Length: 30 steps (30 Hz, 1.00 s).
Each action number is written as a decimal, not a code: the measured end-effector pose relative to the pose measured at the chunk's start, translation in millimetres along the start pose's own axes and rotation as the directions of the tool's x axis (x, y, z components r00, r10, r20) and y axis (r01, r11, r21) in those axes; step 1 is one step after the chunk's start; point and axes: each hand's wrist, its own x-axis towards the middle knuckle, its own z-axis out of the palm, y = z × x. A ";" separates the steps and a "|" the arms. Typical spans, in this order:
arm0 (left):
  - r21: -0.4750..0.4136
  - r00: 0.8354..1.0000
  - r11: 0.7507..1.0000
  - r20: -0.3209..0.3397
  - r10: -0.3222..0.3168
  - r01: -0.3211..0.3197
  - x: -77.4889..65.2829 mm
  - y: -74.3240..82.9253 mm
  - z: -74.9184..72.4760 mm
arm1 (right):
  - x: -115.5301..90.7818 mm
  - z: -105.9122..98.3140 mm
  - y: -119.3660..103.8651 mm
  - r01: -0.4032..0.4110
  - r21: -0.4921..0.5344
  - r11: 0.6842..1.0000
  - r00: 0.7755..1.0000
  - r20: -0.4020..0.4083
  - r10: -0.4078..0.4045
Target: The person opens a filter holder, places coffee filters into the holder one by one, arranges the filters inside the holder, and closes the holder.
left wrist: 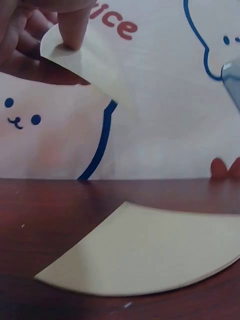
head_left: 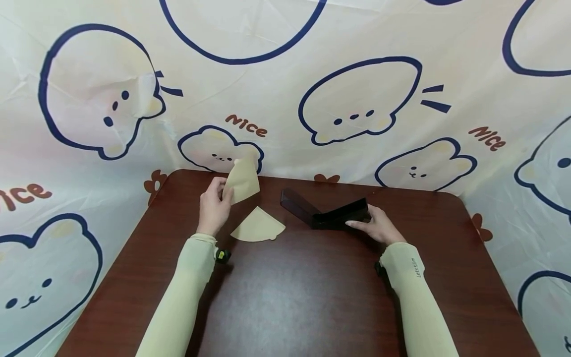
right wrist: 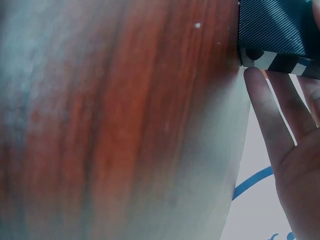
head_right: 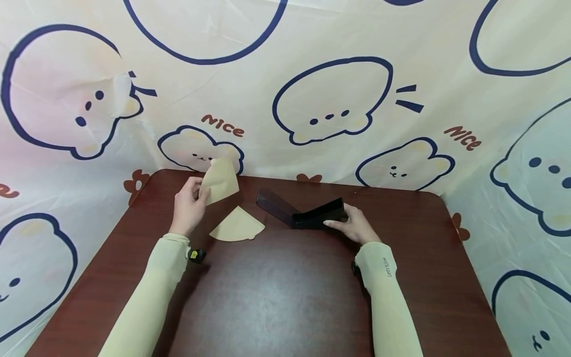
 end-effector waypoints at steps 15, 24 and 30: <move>-0.229 0.973 0.949 0.027 0.229 -0.216 4.3 47.9 9.8 | 1.6 1.4 0.5 0.006 -0.006 1.000 1.000 -0.011 -0.006; -0.298 0.947 0.917 0.102 0.305 -0.264 6.5 79.0 29.2 | 0.2 1.1 -1.2 -0.009 0.001 1.000 1.000 -0.011 0.009; -0.331 0.920 0.900 0.170 0.353 -0.284 5.3 97.9 41.3 | -0.3 0.0 -1.9 -0.004 0.000 1.000 1.000 -0.008 0.004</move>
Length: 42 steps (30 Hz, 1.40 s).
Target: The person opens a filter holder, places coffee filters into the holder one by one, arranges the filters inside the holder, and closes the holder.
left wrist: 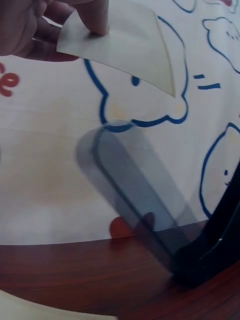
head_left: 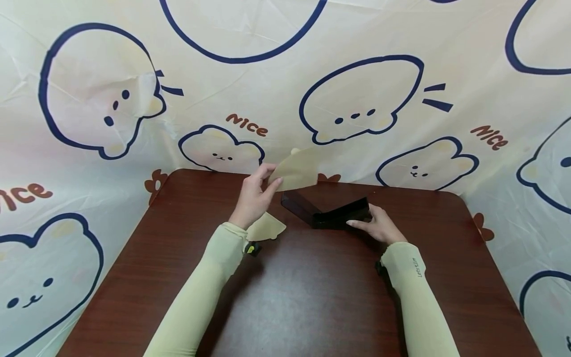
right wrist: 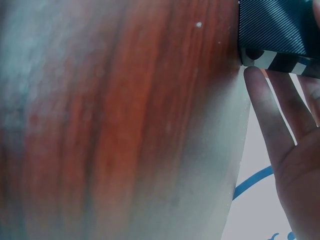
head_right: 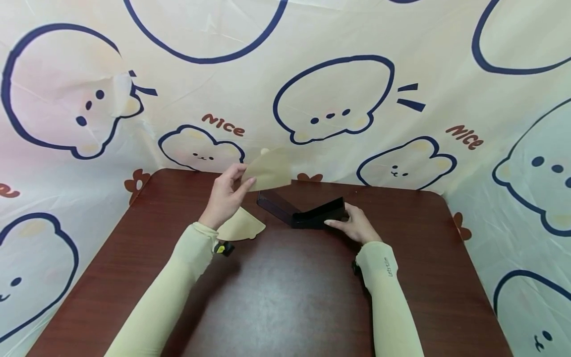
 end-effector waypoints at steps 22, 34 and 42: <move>0.141 0.982 0.986 0.181 0.057 -0.084 14.1 13.3 56.9 | 1.3 -0.8 0.5 -0.005 0.002 1.000 1.000 0.009 0.004; 0.238 0.970 0.968 0.243 0.023 -0.082 13.1 10.5 83.2 | 1.9 1.7 2.2 -0.008 0.044 0.999 1.000 0.009 0.007; 0.255 0.959 0.964 0.282 0.001 -0.077 12.9 9.3 93.8 | 1.4 0.8 1.0 -0.011 0.045 0.999 1.000 0.007 0.011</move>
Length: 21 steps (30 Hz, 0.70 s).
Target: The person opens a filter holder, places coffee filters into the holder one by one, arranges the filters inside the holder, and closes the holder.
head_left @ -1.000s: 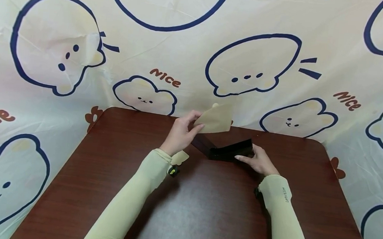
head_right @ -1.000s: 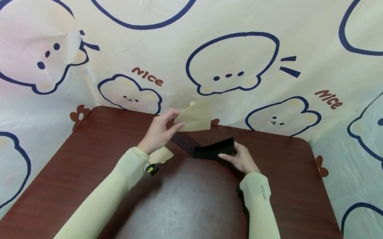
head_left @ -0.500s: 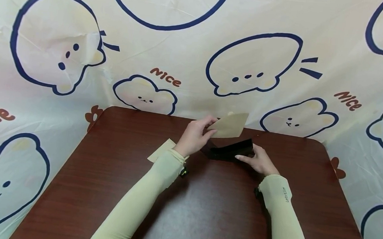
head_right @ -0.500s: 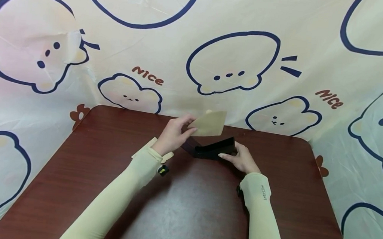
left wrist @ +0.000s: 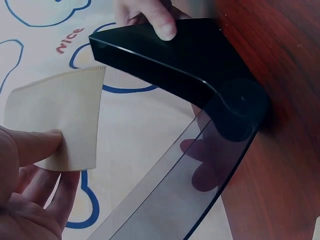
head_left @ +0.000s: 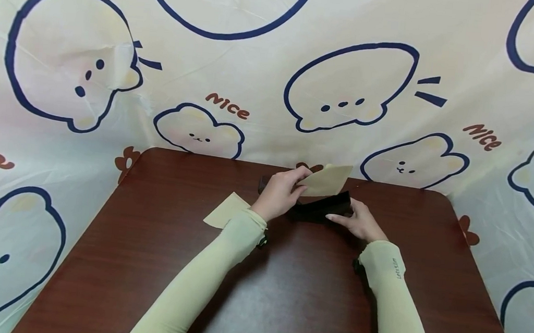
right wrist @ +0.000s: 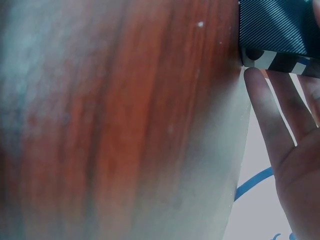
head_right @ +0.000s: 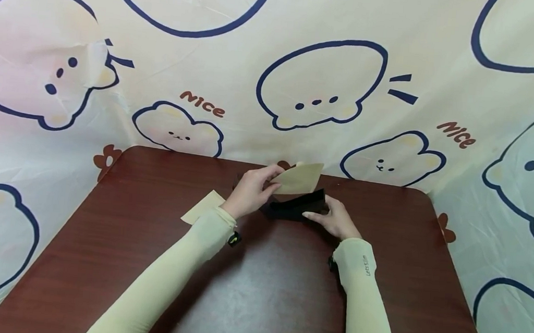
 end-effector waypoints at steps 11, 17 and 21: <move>0.043 0.996 0.999 0.078 -0.033 0.030 -1.1 -2.3 13.2 | 1.0 -0.5 2.5 -0.011 -0.014 1.000 1.000 0.013 0.011; 0.055 0.991 0.998 0.125 -0.050 0.043 0.3 -0.6 18.9 | 1.2 -1.2 2.7 0.014 -0.017 1.000 1.000 -0.011 -0.015; 0.054 0.985 0.997 0.158 -0.063 0.055 -0.1 -0.8 23.4 | 1.0 -1.5 2.3 0.017 -0.013 1.000 1.000 -0.011 -0.017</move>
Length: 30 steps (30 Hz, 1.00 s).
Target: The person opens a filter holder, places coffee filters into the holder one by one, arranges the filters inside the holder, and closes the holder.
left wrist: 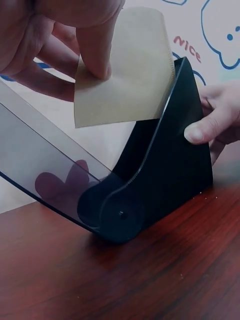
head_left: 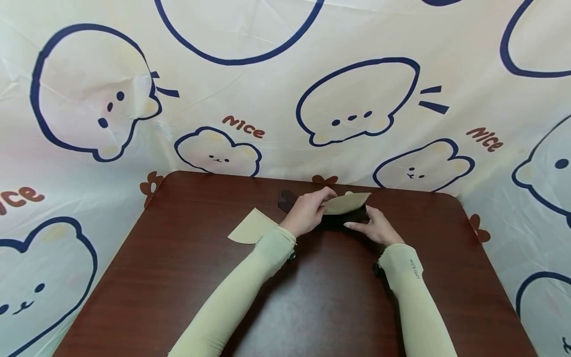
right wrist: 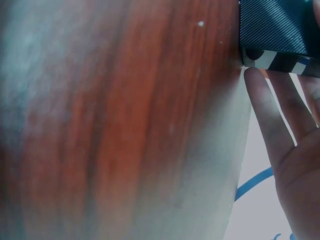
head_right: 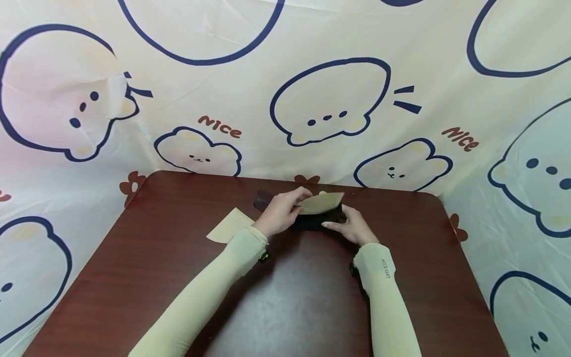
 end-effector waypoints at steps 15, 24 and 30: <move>0.148 1.000 0.989 0.003 0.028 -0.028 1.1 -2.6 9.4 | 0.4 0.5 0.6 0.015 0.009 1.000 1.000 0.003 -0.015; 0.258 0.999 0.966 0.020 0.029 -0.033 1.0 -0.8 14.5 | -0.5 1.3 -1.0 0.028 0.012 1.000 1.000 0.002 -0.028; 0.309 1.000 0.951 0.027 0.005 -0.013 0.7 -1.6 18.7 | -0.5 1.4 -0.1 0.050 0.019 0.999 0.999 0.004 -0.050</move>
